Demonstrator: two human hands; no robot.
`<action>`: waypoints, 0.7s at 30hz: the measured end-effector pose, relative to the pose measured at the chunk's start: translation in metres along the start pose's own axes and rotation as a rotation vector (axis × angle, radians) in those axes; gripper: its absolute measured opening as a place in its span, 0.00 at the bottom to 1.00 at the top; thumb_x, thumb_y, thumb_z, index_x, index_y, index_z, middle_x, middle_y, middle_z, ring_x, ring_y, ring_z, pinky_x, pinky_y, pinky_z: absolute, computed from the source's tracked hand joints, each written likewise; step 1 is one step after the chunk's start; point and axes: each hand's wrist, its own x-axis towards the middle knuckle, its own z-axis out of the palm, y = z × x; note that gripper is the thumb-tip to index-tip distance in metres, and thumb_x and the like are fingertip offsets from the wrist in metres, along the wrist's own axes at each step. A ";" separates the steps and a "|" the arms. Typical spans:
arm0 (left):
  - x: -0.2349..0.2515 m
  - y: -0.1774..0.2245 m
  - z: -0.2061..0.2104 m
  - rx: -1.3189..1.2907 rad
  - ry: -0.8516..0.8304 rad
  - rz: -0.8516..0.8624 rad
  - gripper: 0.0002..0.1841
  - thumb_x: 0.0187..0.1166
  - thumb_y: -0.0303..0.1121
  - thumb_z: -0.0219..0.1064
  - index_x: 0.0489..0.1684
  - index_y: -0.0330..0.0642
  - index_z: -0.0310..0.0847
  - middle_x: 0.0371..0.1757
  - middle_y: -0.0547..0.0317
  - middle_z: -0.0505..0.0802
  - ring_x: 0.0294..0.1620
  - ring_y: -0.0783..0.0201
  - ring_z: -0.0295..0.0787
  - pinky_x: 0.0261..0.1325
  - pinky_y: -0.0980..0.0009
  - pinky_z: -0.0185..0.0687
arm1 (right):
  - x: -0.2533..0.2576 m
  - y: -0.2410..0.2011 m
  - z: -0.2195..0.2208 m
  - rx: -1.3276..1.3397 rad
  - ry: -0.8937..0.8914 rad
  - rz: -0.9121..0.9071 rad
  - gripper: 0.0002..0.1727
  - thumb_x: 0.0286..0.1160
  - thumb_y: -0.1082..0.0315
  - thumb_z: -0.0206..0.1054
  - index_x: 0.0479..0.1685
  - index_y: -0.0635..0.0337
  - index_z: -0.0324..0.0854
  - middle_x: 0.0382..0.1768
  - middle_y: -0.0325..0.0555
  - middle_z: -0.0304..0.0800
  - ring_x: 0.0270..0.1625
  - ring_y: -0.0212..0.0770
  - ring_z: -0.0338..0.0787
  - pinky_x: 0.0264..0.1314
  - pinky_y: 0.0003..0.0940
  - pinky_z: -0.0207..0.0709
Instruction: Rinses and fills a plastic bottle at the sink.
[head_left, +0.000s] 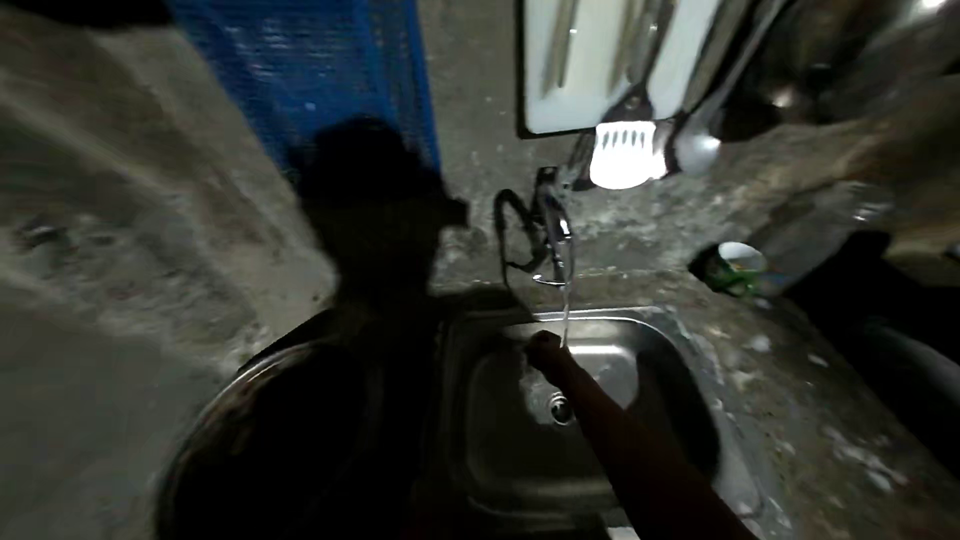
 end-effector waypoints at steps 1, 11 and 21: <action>0.017 0.003 -0.004 0.010 0.007 0.058 0.26 0.88 0.44 0.61 0.79 0.37 0.75 0.72 0.33 0.84 0.73 0.35 0.81 0.75 0.37 0.73 | 0.002 0.000 0.001 -0.038 0.001 -0.023 0.16 0.84 0.70 0.65 0.62 0.72 0.76 0.39 0.51 0.84 0.32 0.35 0.82 0.38 0.31 0.79; 0.225 0.110 0.012 -0.465 0.036 0.458 0.15 0.76 0.25 0.71 0.59 0.31 0.87 0.58 0.48 0.93 0.57 0.63 0.90 0.65 0.65 0.85 | -0.033 0.022 -0.048 -0.602 -0.163 0.025 0.26 0.81 0.69 0.67 0.76 0.69 0.73 0.65 0.67 0.84 0.61 0.58 0.88 0.66 0.55 0.79; 0.295 0.130 0.048 -0.311 0.263 0.003 0.21 0.88 0.42 0.63 0.54 0.27 0.87 0.48 0.38 0.92 0.47 0.48 0.88 0.57 0.50 0.81 | -0.081 -0.055 -0.253 -0.689 0.285 -0.075 0.19 0.81 0.62 0.66 0.64 0.62 0.84 0.61 0.59 0.89 0.65 0.55 0.89 0.72 0.55 0.79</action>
